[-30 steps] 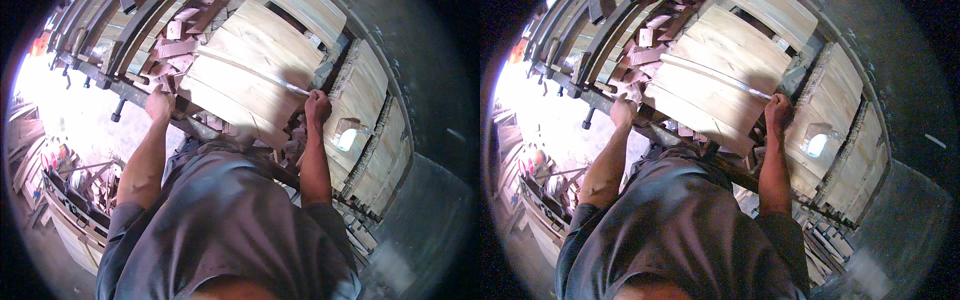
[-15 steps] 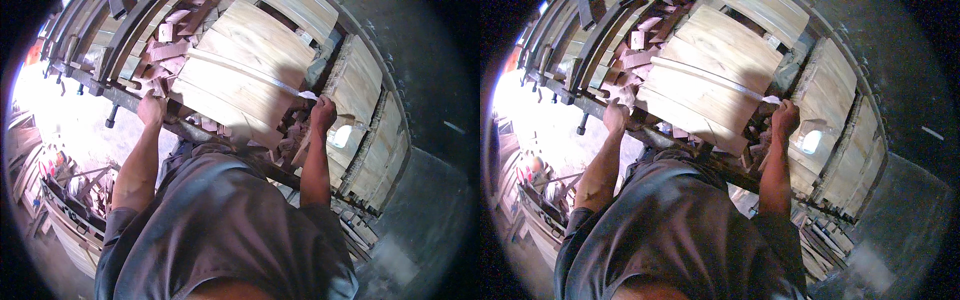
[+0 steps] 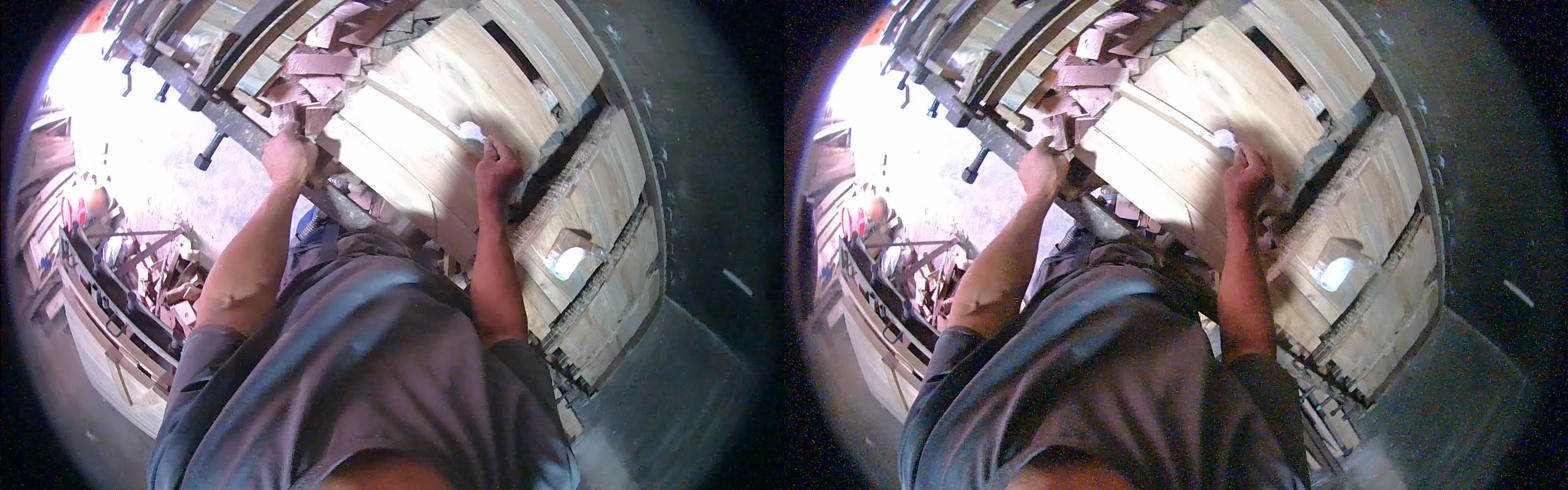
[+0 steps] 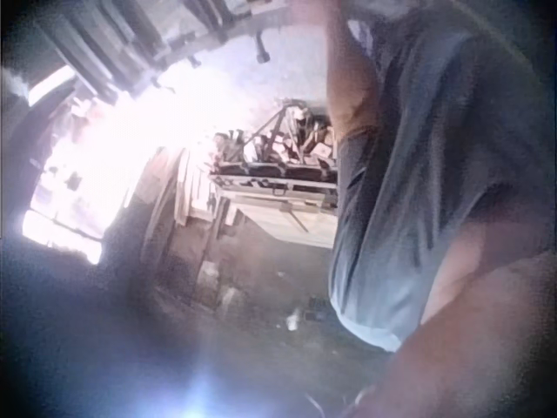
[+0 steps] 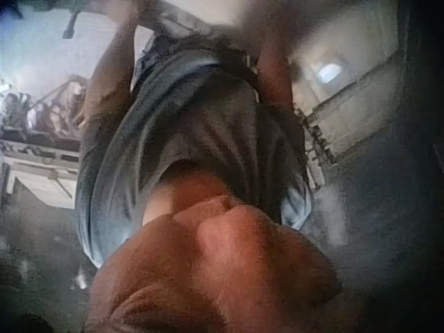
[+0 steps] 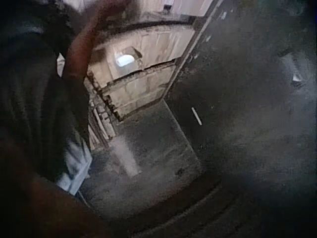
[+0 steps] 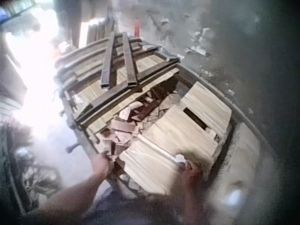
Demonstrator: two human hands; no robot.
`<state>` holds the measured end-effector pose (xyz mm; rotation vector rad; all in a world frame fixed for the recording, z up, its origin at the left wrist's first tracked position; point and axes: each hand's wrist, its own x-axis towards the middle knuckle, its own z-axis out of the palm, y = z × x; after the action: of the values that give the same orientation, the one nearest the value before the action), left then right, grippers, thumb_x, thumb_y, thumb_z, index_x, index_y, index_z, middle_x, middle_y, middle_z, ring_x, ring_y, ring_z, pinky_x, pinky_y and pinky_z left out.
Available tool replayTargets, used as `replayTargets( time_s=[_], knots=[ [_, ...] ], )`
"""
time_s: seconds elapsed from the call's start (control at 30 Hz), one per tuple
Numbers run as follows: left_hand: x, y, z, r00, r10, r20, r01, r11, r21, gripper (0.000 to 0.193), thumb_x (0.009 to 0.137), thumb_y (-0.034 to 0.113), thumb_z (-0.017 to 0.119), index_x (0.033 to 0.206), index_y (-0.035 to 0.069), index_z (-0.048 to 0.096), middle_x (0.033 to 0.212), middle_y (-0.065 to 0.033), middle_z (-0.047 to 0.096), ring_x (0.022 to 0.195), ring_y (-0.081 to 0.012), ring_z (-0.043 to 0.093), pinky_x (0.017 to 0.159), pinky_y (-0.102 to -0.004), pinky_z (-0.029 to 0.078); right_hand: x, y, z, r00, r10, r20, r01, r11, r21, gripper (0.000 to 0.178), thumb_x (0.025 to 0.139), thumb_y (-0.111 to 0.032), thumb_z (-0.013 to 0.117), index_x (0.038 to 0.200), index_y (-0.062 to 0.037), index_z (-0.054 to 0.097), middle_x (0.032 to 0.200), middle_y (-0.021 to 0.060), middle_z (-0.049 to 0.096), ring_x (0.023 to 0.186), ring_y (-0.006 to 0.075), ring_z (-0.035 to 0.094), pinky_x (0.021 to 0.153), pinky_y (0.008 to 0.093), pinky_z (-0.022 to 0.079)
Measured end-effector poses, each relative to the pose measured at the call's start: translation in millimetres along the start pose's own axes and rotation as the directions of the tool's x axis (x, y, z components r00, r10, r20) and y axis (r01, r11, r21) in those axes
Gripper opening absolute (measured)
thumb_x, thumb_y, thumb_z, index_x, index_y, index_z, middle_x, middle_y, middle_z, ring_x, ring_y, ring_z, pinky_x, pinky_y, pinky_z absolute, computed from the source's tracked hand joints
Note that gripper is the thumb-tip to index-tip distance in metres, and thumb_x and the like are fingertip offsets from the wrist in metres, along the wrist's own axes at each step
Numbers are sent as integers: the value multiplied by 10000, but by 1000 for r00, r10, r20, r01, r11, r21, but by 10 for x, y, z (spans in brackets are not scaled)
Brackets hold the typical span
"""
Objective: The person mixes a white adhesive in a bucket, pours it into a small container, and applies it to wooden planks using a brush. The person then places thin wooden strips onto the glued planks and presses them down.
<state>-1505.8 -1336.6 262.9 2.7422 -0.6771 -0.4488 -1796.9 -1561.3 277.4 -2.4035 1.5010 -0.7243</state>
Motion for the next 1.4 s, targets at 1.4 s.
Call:
replayTargets(
  time_s=[1.4],
  knots=[
    [15, 6, 3, 999, -26, 31, 25, 1000, 17, 426, 793, 242, 570, 1196, 163, 681, 958, -198, 710, 889, -387, 686, 807, -475, 537, -645, 1232, -678, 758, 637, 141, -647, 705, 290, 305, 896, -60, 602, 1188, 5, 659, 874, 94, 713, 635, 132, 646, 543, 251, 516]
  ],
)
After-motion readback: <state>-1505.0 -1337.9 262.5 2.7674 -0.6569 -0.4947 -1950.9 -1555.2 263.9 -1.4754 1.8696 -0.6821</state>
